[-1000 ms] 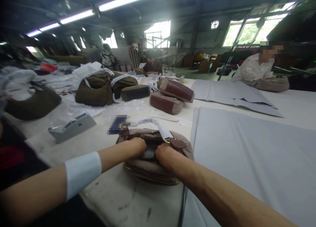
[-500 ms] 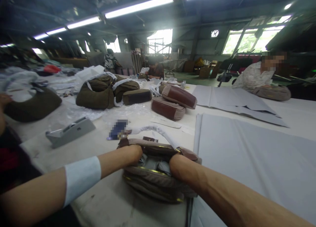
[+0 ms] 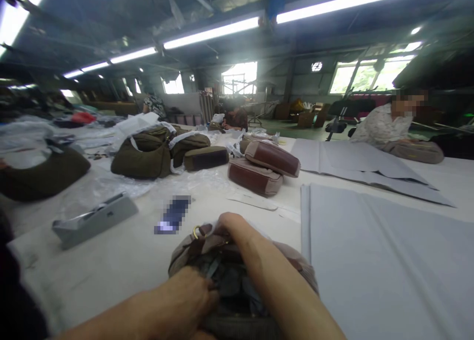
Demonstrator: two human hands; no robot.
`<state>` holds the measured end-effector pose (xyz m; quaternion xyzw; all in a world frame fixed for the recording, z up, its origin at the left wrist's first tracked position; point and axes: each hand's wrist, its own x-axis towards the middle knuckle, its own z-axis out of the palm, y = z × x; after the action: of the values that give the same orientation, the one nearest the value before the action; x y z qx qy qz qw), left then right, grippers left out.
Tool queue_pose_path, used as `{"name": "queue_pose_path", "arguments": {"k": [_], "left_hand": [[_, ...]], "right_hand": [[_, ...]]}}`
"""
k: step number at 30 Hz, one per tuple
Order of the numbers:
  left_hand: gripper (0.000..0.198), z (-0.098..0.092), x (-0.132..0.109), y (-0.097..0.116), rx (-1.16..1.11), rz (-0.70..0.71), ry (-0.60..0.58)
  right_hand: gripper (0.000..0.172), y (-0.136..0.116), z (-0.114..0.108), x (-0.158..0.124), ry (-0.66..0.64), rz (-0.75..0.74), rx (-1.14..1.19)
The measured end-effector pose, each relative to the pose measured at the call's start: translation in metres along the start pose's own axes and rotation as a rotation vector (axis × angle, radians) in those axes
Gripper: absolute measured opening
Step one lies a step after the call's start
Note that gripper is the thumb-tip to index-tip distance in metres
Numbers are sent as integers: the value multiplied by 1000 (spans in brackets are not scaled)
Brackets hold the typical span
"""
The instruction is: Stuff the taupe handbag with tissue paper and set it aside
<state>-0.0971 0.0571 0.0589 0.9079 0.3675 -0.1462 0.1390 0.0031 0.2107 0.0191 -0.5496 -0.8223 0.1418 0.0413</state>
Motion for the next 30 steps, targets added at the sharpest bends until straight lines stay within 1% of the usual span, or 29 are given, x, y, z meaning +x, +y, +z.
{"name": "queue_pose_path", "arguments": {"k": [1, 3, 5, 6, 8, 10, 12, 13, 14, 15, 16, 17, 19, 21, 23, 24, 25, 27, 29, 30], "left_hand": [[45, 4, 2, -4, 53, 7, 11], [27, 13, 7, -13, 152, 20, 70], [13, 18, 9, -20, 182, 23, 128], [13, 19, 10, -22, 171, 23, 145], [15, 17, 10, -23, 143, 12, 131], [16, 10, 9, -23, 131, 4, 103], [17, 2, 9, -22, 140, 9, 108], [17, -2, 9, -22, 144, 7, 109], [18, -5, 10, -23, 148, 1, 111], [18, -7, 10, -23, 151, -2, 113], [18, -8, 11, -24, 155, 1, 121], [17, -7, 11, -24, 162, 10, 125], [14, -5, 8, -25, 180, 54, 131], [13, -1, 3, -23, 201, 101, 122], [13, 0, -5, -21, 197, 130, 119], [13, -1, -8, -19, 172, 126, 129], [15, -2, -10, -18, 130, 100, 145], [25, -7, -8, -14, 35, -8, 200], [30, -12, 1, -11, -1, -168, 244], [29, -14, 7, -10, 15, -250, 252]], "right_hand": [[33, -1, 5, 4, -80, 20, -13], [33, -1, 9, 6, -231, 44, -45], [28, 0, -1, 5, -306, 38, -44], [23, 1, -12, 3, -322, 27, -38], [16, 3, -42, -4, -319, -10, -19], [17, 2, -77, -20, -278, -60, -3], [21, -2, -103, -48, -154, -115, -1], [20, -5, -110, -66, -62, -143, 5], [18, -7, -111, -84, 30, -177, 24], [15, -10, -107, -102, 79, -200, 49], [14, -11, -98, -119, 82, -213, 58], [13, -12, -86, -132, 53, -211, 42], [14, -12, -59, -146, -102, -161, -77], [19, -11, -39, -145, -266, -117, -206], [29, -8, -32, -138, -375, -139, -236], [33, -6, -34, -134, -384, -171, -216], [36, -4, -37, -130, -360, -203, -186], [41, 0, -43, -128, -273, -223, -160], [38, 5, -43, -131, -221, -202, -184], [34, 7, -40, -133, -238, -187, -208]]}}
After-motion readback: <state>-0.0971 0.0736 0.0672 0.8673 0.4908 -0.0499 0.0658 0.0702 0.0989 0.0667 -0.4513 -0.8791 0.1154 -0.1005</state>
